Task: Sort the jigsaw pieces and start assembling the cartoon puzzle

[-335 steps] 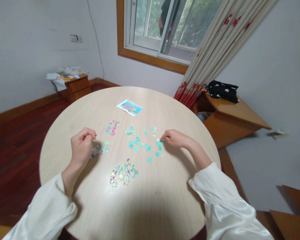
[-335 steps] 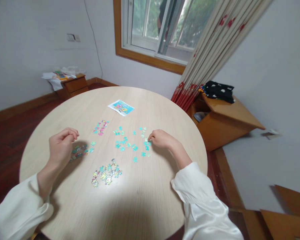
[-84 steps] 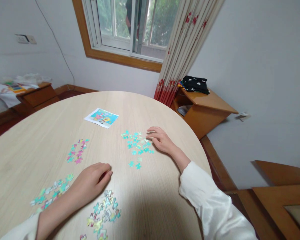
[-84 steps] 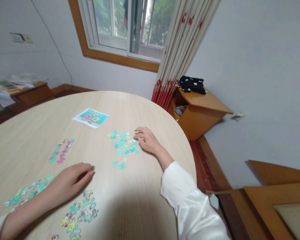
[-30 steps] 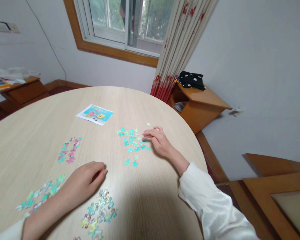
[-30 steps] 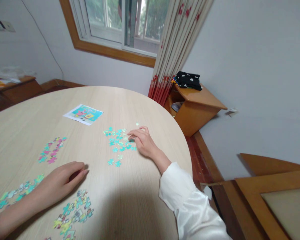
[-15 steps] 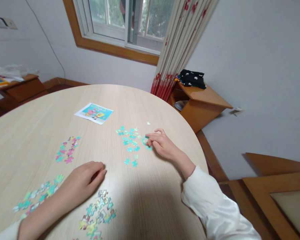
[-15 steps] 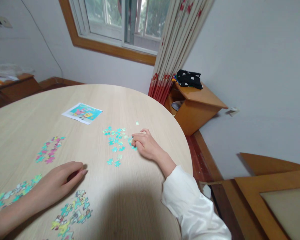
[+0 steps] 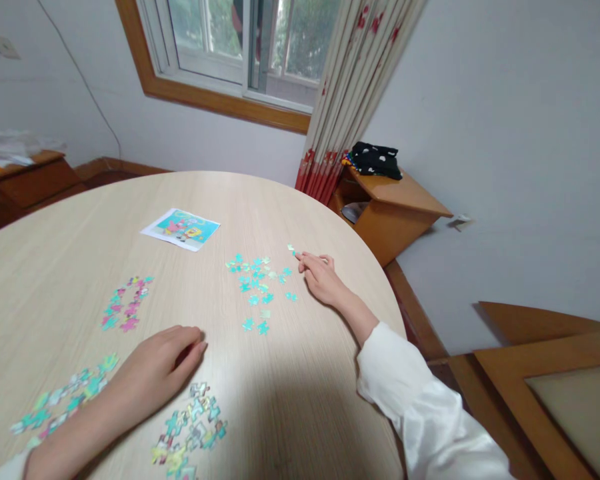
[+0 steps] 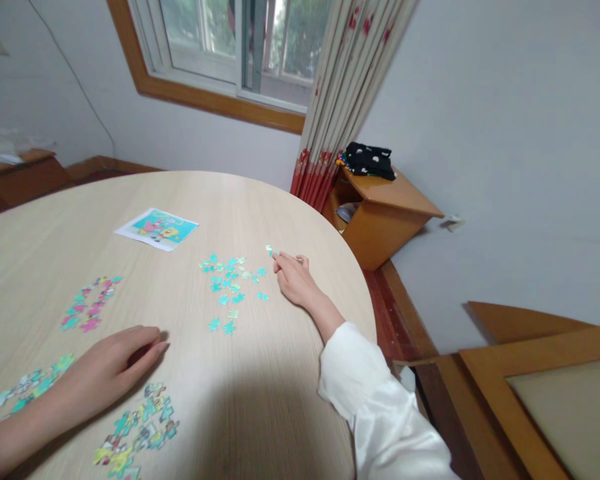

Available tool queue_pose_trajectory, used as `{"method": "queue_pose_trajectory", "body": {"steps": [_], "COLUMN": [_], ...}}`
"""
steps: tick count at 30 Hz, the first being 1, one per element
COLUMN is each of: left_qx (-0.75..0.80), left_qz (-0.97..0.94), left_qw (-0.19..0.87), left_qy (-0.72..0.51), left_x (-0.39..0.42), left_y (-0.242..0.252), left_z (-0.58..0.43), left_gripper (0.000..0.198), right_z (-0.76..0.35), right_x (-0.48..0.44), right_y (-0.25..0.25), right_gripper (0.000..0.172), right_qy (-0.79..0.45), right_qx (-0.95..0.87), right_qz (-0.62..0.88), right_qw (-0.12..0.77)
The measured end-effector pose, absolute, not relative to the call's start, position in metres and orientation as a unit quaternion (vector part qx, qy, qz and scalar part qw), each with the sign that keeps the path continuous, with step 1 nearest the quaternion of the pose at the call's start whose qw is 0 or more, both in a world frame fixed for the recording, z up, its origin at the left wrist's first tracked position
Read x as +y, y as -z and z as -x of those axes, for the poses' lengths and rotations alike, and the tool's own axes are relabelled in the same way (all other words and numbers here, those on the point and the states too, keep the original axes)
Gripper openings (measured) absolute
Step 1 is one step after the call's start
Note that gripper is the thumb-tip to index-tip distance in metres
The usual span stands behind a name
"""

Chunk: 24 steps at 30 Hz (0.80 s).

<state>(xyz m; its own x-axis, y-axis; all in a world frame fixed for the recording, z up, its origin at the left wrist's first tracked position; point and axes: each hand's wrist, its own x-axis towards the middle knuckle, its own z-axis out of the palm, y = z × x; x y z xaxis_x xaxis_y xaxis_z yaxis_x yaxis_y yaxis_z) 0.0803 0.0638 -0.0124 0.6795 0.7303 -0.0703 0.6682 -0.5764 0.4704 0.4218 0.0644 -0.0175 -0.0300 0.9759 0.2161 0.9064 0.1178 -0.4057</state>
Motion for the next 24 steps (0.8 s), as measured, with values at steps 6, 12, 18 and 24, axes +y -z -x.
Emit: {"method": "queue_pose_trajectory", "body": {"steps": [6, 12, 18, 24], "left_qx": [0.389, 0.391, 0.395, 0.393], "left_qz": [-0.888, -0.887, -0.885, -0.885], "left_qw": [0.233, 0.234, 0.236, 0.240], "left_qy": [-0.076, -0.075, -0.069, -0.066], "left_x": [0.064, 0.062, 0.063, 0.063], "left_y": [0.014, 0.011, 0.009, 0.011], "left_z": [-0.080, -0.081, -0.083, -0.081], "left_gripper": [0.038, 0.036, 0.037, 0.037], "right_z": [-0.416, -0.394, -0.375, -0.386], "right_x": [0.059, 0.042, 0.038, 0.039], "right_y": [0.009, -0.006, -0.009, -0.013], "right_gripper": [0.029, 0.029, 0.032, 0.035], "right_qy": [-0.036, -0.133, -0.182, -0.178], "right_qx": [-0.696, -0.771, -0.810, -0.816], "right_qz": [0.644, 0.545, 0.498, 0.515], "right_qw": [0.315, 0.302, 0.250, 0.193]}}
